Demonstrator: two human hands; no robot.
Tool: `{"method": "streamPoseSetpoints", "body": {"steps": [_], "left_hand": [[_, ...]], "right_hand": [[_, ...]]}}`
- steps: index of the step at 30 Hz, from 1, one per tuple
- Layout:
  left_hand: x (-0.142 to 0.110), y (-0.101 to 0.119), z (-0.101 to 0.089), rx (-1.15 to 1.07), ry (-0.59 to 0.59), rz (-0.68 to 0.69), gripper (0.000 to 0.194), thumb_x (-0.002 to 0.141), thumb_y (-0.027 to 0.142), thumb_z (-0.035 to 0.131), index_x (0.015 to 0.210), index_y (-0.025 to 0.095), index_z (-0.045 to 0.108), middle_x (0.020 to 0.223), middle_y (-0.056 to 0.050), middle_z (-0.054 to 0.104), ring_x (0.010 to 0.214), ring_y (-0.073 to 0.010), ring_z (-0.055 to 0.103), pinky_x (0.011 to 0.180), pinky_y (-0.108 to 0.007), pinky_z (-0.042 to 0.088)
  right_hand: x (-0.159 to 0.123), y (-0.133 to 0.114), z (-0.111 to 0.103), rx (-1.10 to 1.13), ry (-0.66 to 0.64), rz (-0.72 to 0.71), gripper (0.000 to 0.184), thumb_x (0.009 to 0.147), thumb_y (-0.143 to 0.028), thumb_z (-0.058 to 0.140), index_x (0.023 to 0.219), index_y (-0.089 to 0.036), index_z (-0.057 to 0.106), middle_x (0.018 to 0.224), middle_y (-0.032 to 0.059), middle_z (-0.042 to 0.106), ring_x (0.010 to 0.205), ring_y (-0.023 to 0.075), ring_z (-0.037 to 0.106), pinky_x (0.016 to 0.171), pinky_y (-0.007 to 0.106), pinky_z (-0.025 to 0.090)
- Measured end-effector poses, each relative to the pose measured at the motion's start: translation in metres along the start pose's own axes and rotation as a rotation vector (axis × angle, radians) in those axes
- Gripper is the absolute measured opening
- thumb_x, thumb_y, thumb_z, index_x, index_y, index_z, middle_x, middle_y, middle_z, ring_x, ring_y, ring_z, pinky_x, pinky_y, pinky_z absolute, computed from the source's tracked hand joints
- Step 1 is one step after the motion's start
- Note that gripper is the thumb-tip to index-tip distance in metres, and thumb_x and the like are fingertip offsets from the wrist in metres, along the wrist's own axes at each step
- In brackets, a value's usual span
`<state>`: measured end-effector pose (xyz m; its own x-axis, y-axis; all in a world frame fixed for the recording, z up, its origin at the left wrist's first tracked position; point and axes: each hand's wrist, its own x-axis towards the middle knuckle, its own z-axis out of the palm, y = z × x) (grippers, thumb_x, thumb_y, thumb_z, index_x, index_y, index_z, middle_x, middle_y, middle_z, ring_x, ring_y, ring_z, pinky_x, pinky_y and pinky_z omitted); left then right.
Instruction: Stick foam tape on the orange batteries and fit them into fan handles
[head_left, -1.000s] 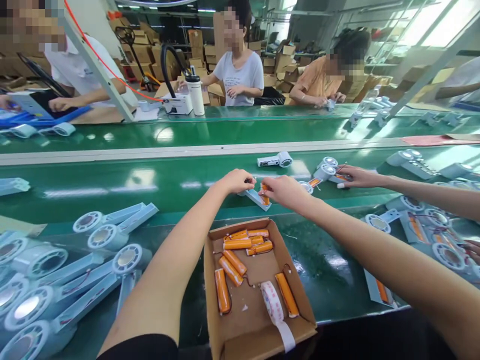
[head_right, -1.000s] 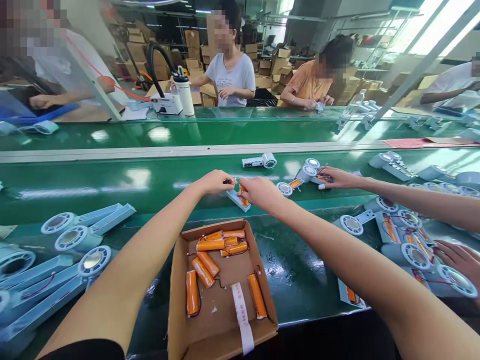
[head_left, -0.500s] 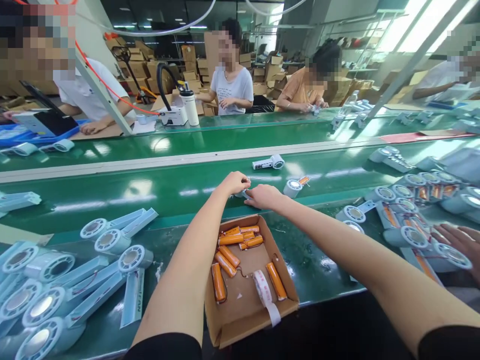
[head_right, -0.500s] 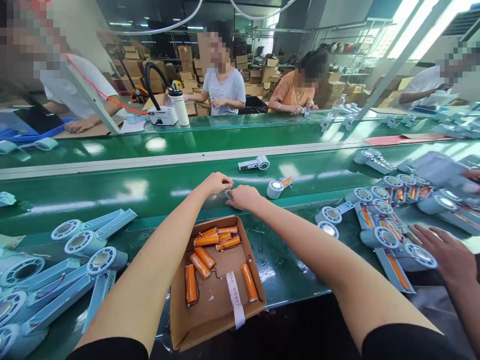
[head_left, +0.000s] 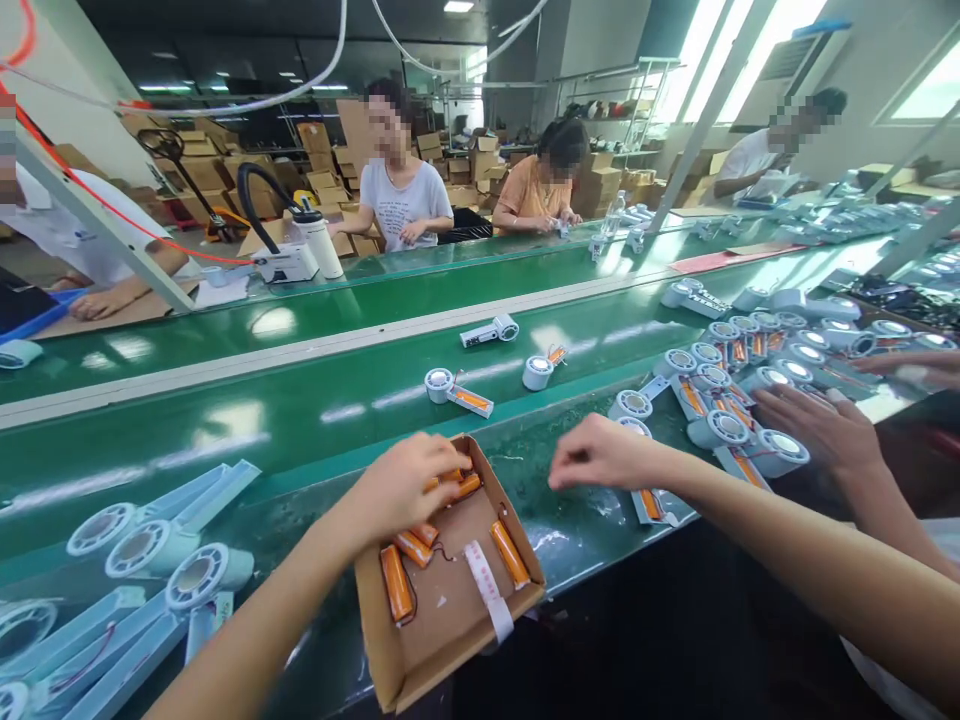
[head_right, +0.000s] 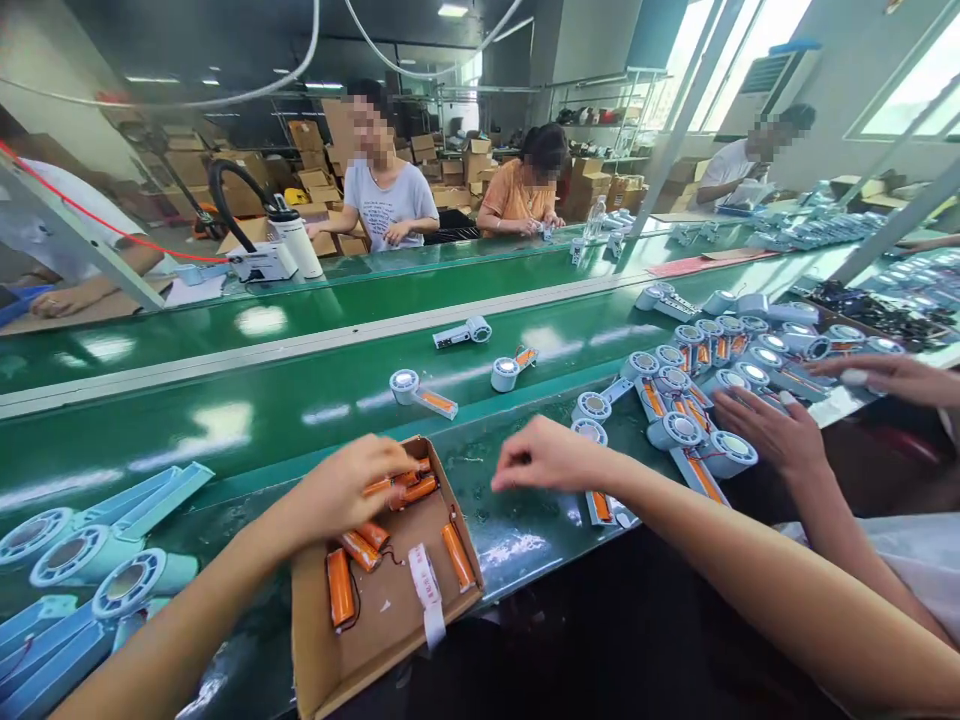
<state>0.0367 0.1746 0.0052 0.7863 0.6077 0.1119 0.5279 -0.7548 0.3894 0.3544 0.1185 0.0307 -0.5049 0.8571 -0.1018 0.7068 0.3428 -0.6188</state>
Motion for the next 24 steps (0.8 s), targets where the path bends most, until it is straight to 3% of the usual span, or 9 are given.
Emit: {"method": "streamPoseSetpoints", "body": {"steps": [2, 4, 7, 11, 12, 15, 17, 21, 24], "left_hand": [[-0.032, 0.016, 0.013, -0.014, -0.154, 0.131, 0.042, 0.092, 0.02, 0.068, 0.133, 0.03, 0.071, 0.141, -0.008, 0.068, 0.132, -0.029, 0.06, 0.112, -0.048, 0.05], [-0.049, 0.028, 0.021, -0.034, -0.233, 0.134, 0.032, 0.091, 0.019, 0.07, 0.121, 0.028, 0.076, 0.139, -0.008, 0.069, 0.133, -0.0304, 0.06, 0.114, -0.05, 0.049], [-0.061, 0.041, 0.015, -0.196, -0.177, 0.059, 0.016, 0.097, 0.022, 0.064, 0.105, 0.024, 0.078, 0.125, -0.008, 0.075, 0.123, -0.0256, 0.066, 0.112, -0.044, 0.051], [-0.088, 0.06, -0.007, -0.499, 0.094, -0.154, 0.022, 0.093, 0.035, 0.072, 0.111, 0.027, 0.081, 0.117, -0.01, 0.079, 0.116, -0.0292, 0.071, 0.105, -0.043, 0.056], [-0.097, 0.065, -0.009, -0.557, 0.16, -0.206, 0.022, 0.089, 0.038, 0.076, 0.106, 0.027, 0.083, 0.113, -0.011, 0.08, 0.111, -0.0314, 0.073, 0.101, -0.044, 0.058], [-0.123, 0.08, -0.004, -0.745, 0.339, -0.352, 0.025, 0.079, 0.044, 0.085, 0.095, 0.025, 0.086, 0.098, -0.015, 0.081, 0.091, -0.0331, 0.077, 0.083, -0.041, 0.064], [-0.136, 0.089, 0.006, -0.956, 0.521, -0.432, 0.032, 0.075, 0.053, 0.088, 0.09, 0.024, 0.085, 0.084, -0.013, 0.079, 0.073, -0.0283, 0.074, 0.065, -0.036, 0.063], [-0.148, 0.111, 0.033, -1.301, 0.936, -0.507, 0.036, 0.066, 0.055, 0.095, 0.08, 0.025, 0.08, 0.07, -0.006, 0.071, 0.074, -0.0232, 0.073, 0.065, -0.029, 0.062], [-0.156, 0.123, 0.047, -1.466, 1.025, -0.564, 0.04, 0.063, 0.055, 0.096, 0.081, 0.025, 0.077, 0.067, -0.002, 0.067, 0.075, -0.0199, 0.072, 0.071, -0.029, 0.064]], "right_hand": [[-0.036, 0.001, 0.019, 0.187, -0.004, -0.02, 0.043, 0.097, -0.051, 0.07, 0.071, -0.018, 0.077, 0.066, 0.0033, 0.074, 0.059, 0.015, 0.064, 0.057, 0.026, 0.044], [-0.053, -0.005, 0.038, 0.277, 0.04, -0.034, 0.051, 0.101, -0.055, 0.062, 0.069, -0.017, 0.075, 0.065, 0.0044, 0.073, 0.06, 0.0144, 0.063, 0.06, 0.026, 0.045], [-0.053, -0.029, 0.061, 0.38, 0.12, -0.027, 0.045, 0.102, -0.055, 0.059, 0.09, -0.016, 0.079, 0.079, 0.006, 0.075, 0.067, 0.0151, 0.064, 0.064, 0.026, 0.047], [-0.046, -0.069, 0.079, 0.529, 0.045, 0.003, 0.065, 0.086, -0.055, 0.08, 0.135, -0.016, 0.067, 0.099, 0.0062, 0.076, 0.07, 0.0144, 0.062, 0.061, 0.024, 0.046], [-0.046, -0.077, 0.081, 0.565, -0.001, -0.008, 0.065, 0.084, -0.054, 0.083, 0.134, -0.016, 0.068, 0.096, 0.0047, 0.076, 0.068, 0.0139, 0.061, 0.06, 0.023, 0.045], [-0.047, -0.092, 0.088, 0.587, -0.067, -0.05, 0.028, 0.095, -0.043, 0.073, 0.095, -0.016, 0.078, 0.075, 0.0014, 0.073, 0.061, 0.0124, 0.058, 0.058, 0.023, 0.041], [-0.05, -0.094, 0.095, 0.571, -0.097, -0.092, 0.034, 0.101, -0.037, 0.064, 0.078, -0.016, 0.077, 0.069, 0.0025, 0.072, 0.059, 0.0125, 0.059, 0.059, 0.024, 0.041], [-0.057, -0.091, 0.125, 0.628, -0.328, -0.267, 0.034, 0.104, -0.041, 0.064, 0.088, -0.017, 0.082, 0.076, 0.005, 0.079, 0.065, 0.0147, 0.071, 0.06, 0.022, 0.048], [-0.057, -0.095, 0.145, 0.494, -0.385, -0.52, 0.032, 0.108, -0.036, 0.058, 0.098, -0.018, 0.082, 0.092, 0.008, 0.084, 0.08, 0.0171, 0.078, 0.069, 0.022, 0.053]]}}
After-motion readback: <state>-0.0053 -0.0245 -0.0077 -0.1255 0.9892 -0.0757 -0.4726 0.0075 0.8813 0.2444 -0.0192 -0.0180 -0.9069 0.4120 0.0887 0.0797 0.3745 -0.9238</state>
